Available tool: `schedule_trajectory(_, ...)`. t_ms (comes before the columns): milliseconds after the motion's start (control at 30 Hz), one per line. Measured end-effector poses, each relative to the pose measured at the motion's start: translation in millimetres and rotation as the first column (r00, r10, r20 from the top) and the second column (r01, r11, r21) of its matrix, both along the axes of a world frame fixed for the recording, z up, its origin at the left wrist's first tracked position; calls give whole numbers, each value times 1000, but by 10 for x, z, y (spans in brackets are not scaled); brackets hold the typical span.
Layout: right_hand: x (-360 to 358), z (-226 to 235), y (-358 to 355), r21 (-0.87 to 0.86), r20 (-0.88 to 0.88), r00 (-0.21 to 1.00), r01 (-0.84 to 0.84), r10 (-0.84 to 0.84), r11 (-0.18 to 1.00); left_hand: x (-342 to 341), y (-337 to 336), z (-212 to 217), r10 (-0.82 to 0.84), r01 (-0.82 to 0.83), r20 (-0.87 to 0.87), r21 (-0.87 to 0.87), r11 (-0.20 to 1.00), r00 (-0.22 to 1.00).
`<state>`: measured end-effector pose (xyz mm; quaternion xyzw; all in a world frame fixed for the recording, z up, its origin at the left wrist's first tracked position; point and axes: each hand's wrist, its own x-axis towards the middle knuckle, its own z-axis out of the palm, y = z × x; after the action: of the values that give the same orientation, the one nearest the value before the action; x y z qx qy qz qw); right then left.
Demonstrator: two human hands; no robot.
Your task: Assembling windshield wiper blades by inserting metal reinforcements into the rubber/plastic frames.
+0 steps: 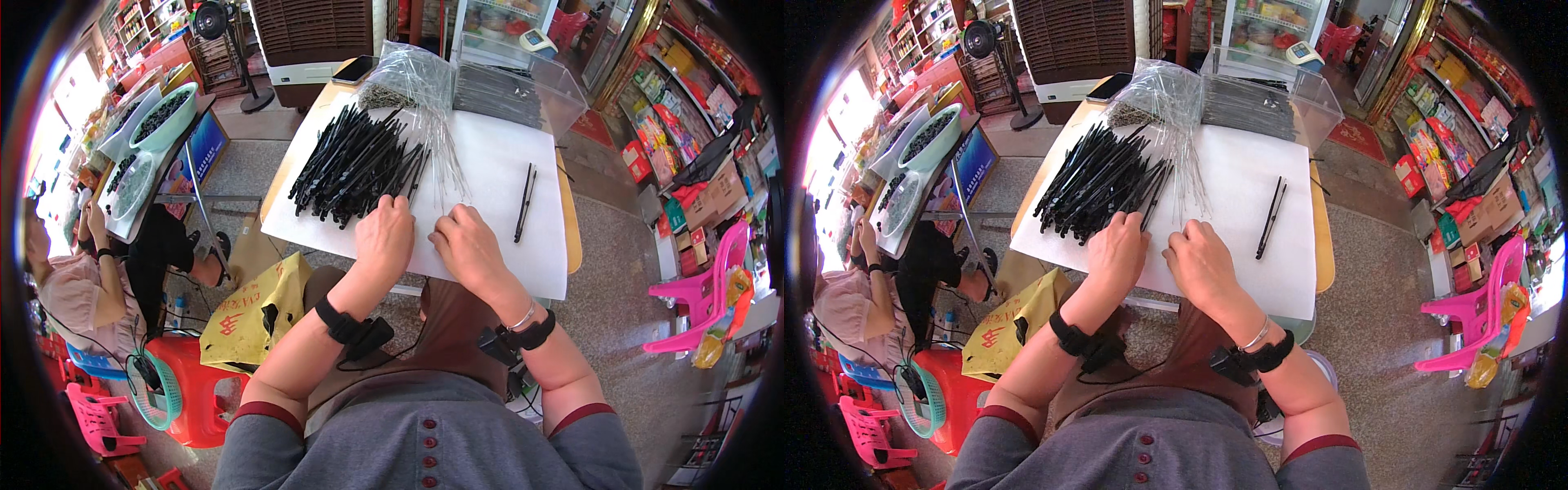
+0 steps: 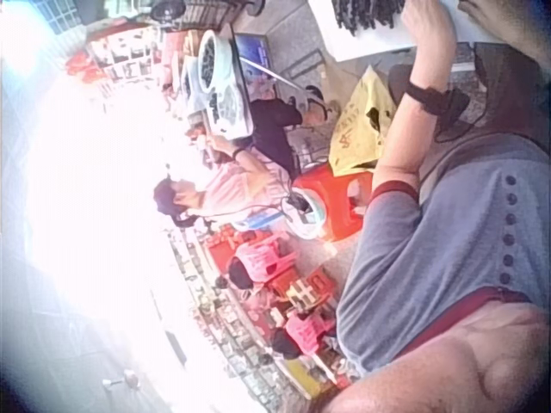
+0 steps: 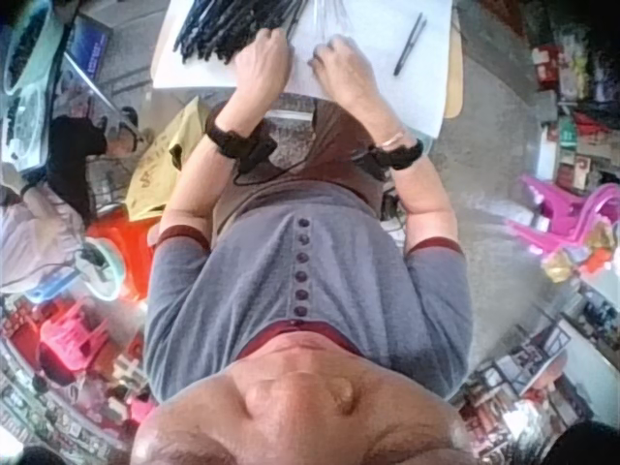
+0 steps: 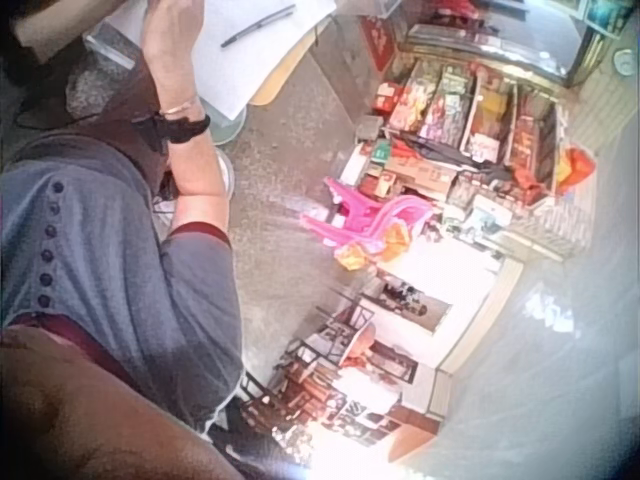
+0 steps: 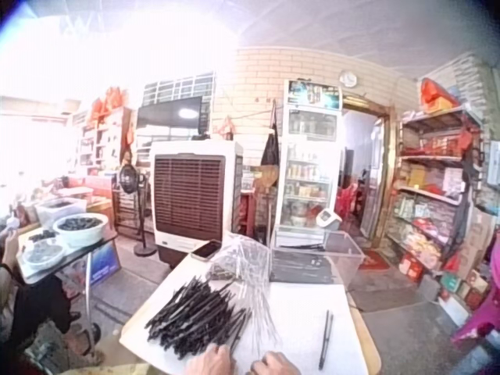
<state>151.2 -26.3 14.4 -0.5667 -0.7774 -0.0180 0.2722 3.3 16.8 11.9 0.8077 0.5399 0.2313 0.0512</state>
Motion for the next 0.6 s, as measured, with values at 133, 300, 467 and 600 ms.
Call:
schedule_trajectory(133,-159,37,11,-55,-51,997,62,-65,997,33,89,-76,49,-49,9,-1,999,999)
schedule_trajectory(300,-315,41,-12,-178,-29,994,97,-104,979,-86,187,91,8,-8,104,3,1000,995)
schedule_trajectory(467,-433,-54,-2,-88,-26,991,129,-132,988,-142,195,272,40,70,430,-236,969,902)
schedule_trajectory(600,-414,-35,45,-163,34,988,157,-154,974,-225,242,223,110,96,524,-350,932,845)
